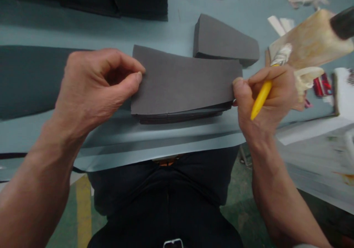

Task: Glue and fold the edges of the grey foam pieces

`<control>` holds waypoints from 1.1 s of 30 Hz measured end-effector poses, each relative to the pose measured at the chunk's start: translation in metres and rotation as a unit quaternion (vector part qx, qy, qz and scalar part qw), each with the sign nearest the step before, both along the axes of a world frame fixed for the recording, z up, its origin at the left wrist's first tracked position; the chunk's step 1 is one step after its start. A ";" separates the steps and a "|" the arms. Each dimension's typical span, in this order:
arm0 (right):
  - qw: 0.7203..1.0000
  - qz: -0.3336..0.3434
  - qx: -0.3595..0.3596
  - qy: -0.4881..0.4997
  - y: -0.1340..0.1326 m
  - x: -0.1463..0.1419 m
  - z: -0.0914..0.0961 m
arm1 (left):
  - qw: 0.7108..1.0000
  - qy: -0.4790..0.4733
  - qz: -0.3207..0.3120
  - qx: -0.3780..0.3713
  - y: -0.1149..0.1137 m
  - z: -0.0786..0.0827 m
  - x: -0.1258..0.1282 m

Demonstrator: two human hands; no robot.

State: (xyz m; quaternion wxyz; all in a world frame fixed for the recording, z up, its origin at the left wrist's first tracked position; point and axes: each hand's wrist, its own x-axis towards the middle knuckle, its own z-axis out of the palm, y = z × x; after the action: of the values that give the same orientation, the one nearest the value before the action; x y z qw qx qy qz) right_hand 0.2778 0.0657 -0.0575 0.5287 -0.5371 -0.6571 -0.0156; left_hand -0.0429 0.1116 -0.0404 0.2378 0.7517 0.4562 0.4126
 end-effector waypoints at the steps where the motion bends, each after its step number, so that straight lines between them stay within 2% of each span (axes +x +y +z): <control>1: 1.000 0.003 0.000 0.001 0.000 -0.001 0.001 | 1.000 0.011 0.004 0.004 0.000 0.000 0.000; 7: 1.000 0.000 -0.005 0.005 -0.001 -0.001 0.002 | 0.997 0.070 0.005 0.023 -0.003 0.004 -0.001; 14: 0.997 0.017 -0.052 0.048 -0.004 0.007 -0.006 | 0.981 0.185 0.054 -0.026 -0.008 0.013 0.000; 18: 0.996 0.011 -0.069 0.059 -0.004 0.008 -0.005 | 0.982 0.180 0.058 -0.022 -0.009 0.013 -0.001; 25: 0.996 0.033 -0.056 0.055 -0.006 0.004 0.001 | 0.981 0.181 0.059 -0.026 -0.007 0.011 -0.003; 33: 0.998 0.026 -0.035 0.040 -0.006 0.002 0.001 | 0.973 0.205 0.094 -0.044 -0.020 0.021 0.008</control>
State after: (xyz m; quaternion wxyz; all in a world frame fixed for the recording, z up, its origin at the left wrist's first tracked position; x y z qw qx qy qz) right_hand 0.2795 0.0602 -0.0568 0.5356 -0.5380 -0.6495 0.0422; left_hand -0.0350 0.0917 -0.0198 0.1326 0.7630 0.5815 0.2493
